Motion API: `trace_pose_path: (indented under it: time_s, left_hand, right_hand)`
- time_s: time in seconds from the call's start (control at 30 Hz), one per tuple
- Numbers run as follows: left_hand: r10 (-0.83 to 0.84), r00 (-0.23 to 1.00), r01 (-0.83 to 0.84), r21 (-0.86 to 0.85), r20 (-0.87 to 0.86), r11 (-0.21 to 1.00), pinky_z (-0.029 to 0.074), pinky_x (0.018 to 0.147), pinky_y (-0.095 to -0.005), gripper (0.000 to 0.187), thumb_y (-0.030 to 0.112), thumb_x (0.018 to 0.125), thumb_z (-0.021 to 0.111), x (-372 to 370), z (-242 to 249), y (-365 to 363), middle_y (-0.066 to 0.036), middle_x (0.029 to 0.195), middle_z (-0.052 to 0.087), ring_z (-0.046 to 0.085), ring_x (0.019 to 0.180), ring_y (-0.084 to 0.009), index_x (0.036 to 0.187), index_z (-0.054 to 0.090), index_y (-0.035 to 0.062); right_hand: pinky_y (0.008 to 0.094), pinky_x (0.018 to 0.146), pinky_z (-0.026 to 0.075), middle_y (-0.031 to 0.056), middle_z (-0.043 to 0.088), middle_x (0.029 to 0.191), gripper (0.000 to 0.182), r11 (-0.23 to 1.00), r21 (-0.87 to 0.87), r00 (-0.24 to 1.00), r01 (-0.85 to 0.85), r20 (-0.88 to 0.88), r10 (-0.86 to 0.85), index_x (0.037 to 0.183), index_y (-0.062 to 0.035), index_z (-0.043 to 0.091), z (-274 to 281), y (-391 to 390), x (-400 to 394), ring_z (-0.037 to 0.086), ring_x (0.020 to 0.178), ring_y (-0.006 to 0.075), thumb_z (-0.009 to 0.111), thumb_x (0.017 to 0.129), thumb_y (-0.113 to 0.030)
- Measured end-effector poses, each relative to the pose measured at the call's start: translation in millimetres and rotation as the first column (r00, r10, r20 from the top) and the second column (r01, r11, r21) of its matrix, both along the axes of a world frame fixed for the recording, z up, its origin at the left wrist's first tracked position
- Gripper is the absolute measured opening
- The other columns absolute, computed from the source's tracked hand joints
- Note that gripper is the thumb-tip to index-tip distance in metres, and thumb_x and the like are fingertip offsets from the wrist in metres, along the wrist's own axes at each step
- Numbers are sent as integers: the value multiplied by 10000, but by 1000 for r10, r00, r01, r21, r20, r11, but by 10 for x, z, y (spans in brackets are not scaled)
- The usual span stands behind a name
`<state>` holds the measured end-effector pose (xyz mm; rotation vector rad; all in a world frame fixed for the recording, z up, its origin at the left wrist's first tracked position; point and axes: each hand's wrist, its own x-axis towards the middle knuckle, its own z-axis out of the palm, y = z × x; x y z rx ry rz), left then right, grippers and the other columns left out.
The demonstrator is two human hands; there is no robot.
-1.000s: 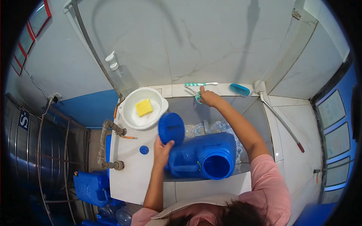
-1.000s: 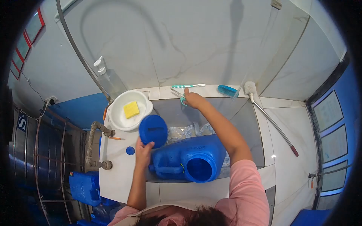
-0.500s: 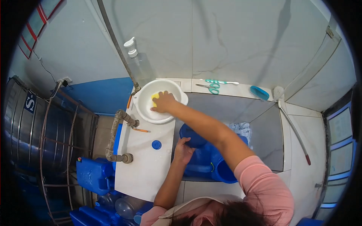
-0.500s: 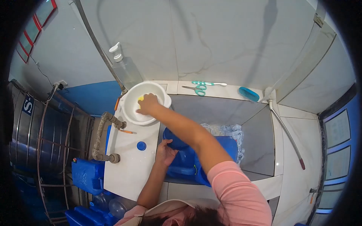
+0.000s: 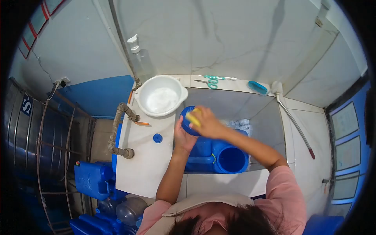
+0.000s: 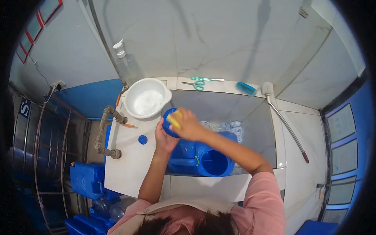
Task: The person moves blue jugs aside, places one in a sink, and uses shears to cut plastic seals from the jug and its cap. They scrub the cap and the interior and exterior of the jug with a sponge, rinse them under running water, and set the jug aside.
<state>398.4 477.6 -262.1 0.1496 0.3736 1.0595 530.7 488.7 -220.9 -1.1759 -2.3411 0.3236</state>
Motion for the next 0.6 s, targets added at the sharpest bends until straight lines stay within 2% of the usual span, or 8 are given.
trace_pose_path:
  time_s: [0.07, 0.17, 0.23, 0.3, 0.37, 0.43, 0.5, 0.6]
  left_hand:
    - [-16, 996, 14, 20, 86, 1000, 399, 984, -442, 613, 566, 930, 284, 255, -20, -90, -120, 1254, 521, 506, 1155, -273, 1267, 452, 82]
    - [-50, 999, 51, 47, -14, 998, 386, 994, -446, 604, 554, 938, 269, 405, 297, -244, -106, 1280, 493, 486, 1175, -265, 1309, 408, 98]
    - [-93, 996, 92, 137, -2, 986, 369, 1012, -453, 615, 552, 940, 263, 248, 293, -157, -105, 1320, 457, 470, 1194, -270, 1330, 380, 91]
    - [-93, 987, 105, 94, -132, 990, 370, 1007, -447, 665, 596, 919, 269, 205, 300, -80, -95, 1367, 411, 447, 1217, -271, 1347, 364, 96]
    - [-136, 981, 118, -129, -139, 985, 366, 1010, -447, 647, 579, 925, 284, 317, 218, -135, -108, 1361, 415, 447, 1217, -272, 1341, 373, 92]
    - [-113, 968, 137, 91, -224, 986, 364, 1014, -447, 641, 563, 930, 295, 394, 424, -370, -119, 1352, 420, 444, 1216, -278, 1336, 374, 74]
    - [-139, 973, 161, 108, -185, 981, 362, 1016, -453, 630, 551, 932, 309, 232, 450, -371, -130, 1329, 443, 455, 1206, -282, 1324, 388, 64]
    - [-63, 983, 95, 181, -173, 979, 383, 1001, -442, 605, 547, 932, 314, 10, 560, -277, -128, 1270, 502, 493, 1169, -270, 1291, 433, 75]
  right_hand:
    - [452, 914, 348, 203, 471, 1185, 389, 999, 45, 1000, 7, 8, -7, 1149, -42, 506, 25, -188, 73, 421, 1085, 394, 519, 774, -145]
    - [465, 901, 348, 218, 472, 1160, 332, 981, 172, 996, 93, -10, -93, 1088, -68, 553, -103, -74, 334, 441, 1020, 389, 514, 761, -109]
    - [457, 898, 342, 223, 465, 1151, 342, 914, 132, 921, 385, -118, -371, 1078, -25, 531, -103, -77, 521, 433, 1007, 401, 507, 740, -72]
    - [466, 871, 348, 220, 462, 1121, 319, 929, 134, 939, 344, -73, -337, 1054, 5, 511, -59, -400, 314, 430, 977, 396, 488, 740, -46]
    - [470, 841, 352, 213, 464, 1076, 308, 956, 263, 974, 129, -213, -73, 1038, -4, 511, 103, -545, 13, 427, 938, 388, 486, 733, -37]
    - [469, 822, 353, 204, 463, 1058, 276, 938, 273, 969, 215, -177, -171, 1032, -23, 517, 187, -343, 117, 429, 929, 379, 513, 763, -83]
    - [465, 809, 357, 192, 463, 1055, 257, 855, 275, 897, 440, -166, -409, 1018, -29, 516, 13, -80, 358, 431, 919, 372, 535, 808, -174]
    - [472, 890, 341, 215, 433, 1191, 419, 838, 231, 869, 495, -127, -479, 1162, -7, 473, -152, -530, 117, 425, 1028, 396, 514, 856, -291]
